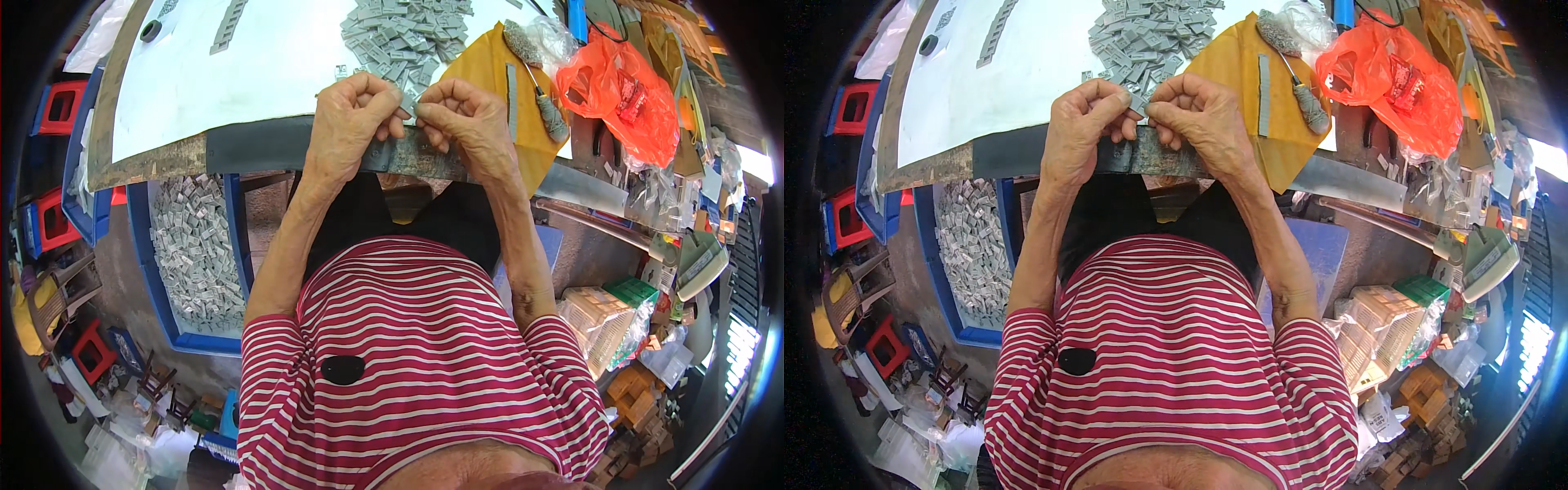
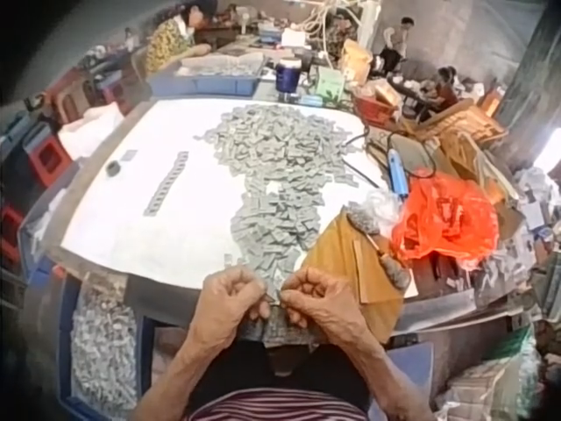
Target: Inspecting and joining small grey rectangular components on a workbench in a workshop.
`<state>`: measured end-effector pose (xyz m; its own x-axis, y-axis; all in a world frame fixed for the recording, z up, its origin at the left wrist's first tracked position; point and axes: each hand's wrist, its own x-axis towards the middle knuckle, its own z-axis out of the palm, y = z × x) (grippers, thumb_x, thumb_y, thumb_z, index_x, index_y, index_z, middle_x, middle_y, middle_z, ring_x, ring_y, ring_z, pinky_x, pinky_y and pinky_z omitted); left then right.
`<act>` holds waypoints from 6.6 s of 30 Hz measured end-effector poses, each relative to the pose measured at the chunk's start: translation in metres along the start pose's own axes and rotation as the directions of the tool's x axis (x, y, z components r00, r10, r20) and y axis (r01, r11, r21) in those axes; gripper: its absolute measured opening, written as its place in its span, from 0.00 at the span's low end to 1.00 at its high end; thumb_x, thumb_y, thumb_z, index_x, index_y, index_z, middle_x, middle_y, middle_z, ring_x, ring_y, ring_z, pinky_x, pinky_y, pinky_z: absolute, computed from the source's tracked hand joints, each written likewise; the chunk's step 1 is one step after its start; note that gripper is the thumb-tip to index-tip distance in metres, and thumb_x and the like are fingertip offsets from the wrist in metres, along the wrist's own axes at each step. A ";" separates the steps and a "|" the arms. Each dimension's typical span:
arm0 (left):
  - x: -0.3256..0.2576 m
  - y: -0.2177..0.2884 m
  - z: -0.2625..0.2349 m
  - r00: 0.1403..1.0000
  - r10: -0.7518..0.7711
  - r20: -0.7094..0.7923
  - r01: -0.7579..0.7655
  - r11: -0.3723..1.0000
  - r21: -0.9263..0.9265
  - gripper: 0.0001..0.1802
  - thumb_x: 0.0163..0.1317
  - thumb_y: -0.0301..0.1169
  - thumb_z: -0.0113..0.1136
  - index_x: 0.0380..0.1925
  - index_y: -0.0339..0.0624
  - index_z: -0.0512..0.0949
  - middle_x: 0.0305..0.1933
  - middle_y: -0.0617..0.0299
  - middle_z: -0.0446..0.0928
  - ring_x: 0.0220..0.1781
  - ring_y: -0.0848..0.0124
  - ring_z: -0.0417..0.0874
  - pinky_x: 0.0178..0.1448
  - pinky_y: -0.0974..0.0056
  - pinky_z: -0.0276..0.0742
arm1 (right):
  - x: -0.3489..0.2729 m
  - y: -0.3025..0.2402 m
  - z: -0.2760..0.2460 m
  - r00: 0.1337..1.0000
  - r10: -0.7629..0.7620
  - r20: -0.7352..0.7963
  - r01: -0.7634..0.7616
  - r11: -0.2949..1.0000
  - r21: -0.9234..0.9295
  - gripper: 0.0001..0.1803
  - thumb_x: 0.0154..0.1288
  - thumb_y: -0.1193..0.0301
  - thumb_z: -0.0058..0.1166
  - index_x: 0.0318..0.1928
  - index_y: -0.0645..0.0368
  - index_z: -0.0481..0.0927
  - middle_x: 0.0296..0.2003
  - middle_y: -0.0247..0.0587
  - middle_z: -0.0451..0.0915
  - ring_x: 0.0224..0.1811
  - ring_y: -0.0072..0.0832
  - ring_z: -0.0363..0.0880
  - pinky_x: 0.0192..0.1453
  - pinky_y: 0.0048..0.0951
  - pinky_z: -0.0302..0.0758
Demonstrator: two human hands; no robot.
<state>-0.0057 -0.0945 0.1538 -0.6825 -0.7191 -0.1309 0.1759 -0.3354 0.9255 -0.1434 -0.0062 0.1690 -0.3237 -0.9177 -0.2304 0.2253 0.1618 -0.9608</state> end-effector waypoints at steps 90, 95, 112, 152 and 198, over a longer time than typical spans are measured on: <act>0.045 0.042 -0.194 0.802 0.560 -0.207 -0.138 0.512 0.848 0.09 0.50 0.27 0.57 0.33 0.38 0.78 0.27 0.61 0.75 0.29 0.74 0.73 0.36 0.70 0.70 | -0.043 0.015 -0.013 0.995 0.075 -0.065 -0.078 0.996 -0.052 0.07 0.59 0.78 0.48 0.37 0.67 0.75 0.26 0.37 0.75 0.20 0.15 0.69 0.21 0.13 0.64; 0.037 0.045 -0.185 0.805 0.556 -0.208 -0.136 0.514 0.847 0.11 0.50 0.26 0.57 0.35 0.38 0.77 0.28 0.61 0.75 0.28 0.75 0.72 0.36 0.72 0.69 | -0.044 0.016 -0.012 0.996 0.077 -0.041 -0.079 0.996 -0.037 0.07 0.59 0.78 0.48 0.37 0.68 0.75 0.25 0.37 0.75 0.20 0.16 0.70 0.21 0.14 0.66; 0.030 0.023 -0.066 0.937 0.261 0.233 -0.325 0.399 0.857 0.14 0.48 0.30 0.58 0.35 0.36 0.76 0.34 0.53 0.71 0.34 0.60 0.73 0.40 0.62 0.69 | -0.051 -0.001 -0.024 0.997 0.076 -0.018 -0.077 0.995 -0.064 0.07 0.59 0.76 0.49 0.37 0.67 0.76 0.25 0.36 0.75 0.20 0.14 0.69 0.20 0.13 0.64; 0.004 0.023 -0.055 0.995 0.084 -0.057 -0.056 0.920 0.387 0.10 0.51 0.21 0.56 0.37 0.35 0.76 0.30 0.67 0.74 0.32 0.81 0.72 0.38 0.78 0.68 | 0.045 -0.004 -0.136 0.858 -0.495 0.136 0.296 0.261 -0.919 0.06 0.56 0.75 0.49 0.35 0.63 0.73 0.25 0.40 0.71 0.26 0.27 0.71 0.32 0.25 0.69; -0.003 0.026 -0.041 0.994 0.089 -0.057 -0.065 0.941 0.333 0.10 0.51 0.22 0.56 0.36 0.34 0.76 0.29 0.67 0.74 0.31 0.82 0.71 0.38 0.78 0.67 | 0.054 -0.020 -0.132 0.810 -0.372 0.453 0.366 -0.283 -0.887 0.05 0.51 0.76 0.47 0.31 0.60 0.68 0.27 0.45 0.70 0.26 0.46 0.72 0.28 0.39 0.70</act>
<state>0.0297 -0.1262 0.1633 -0.6222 -0.7799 -0.0679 -0.0263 -0.0659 0.9975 -0.2862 -0.0109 0.1551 0.0699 -0.9680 0.2411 -0.9970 -0.0594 0.0503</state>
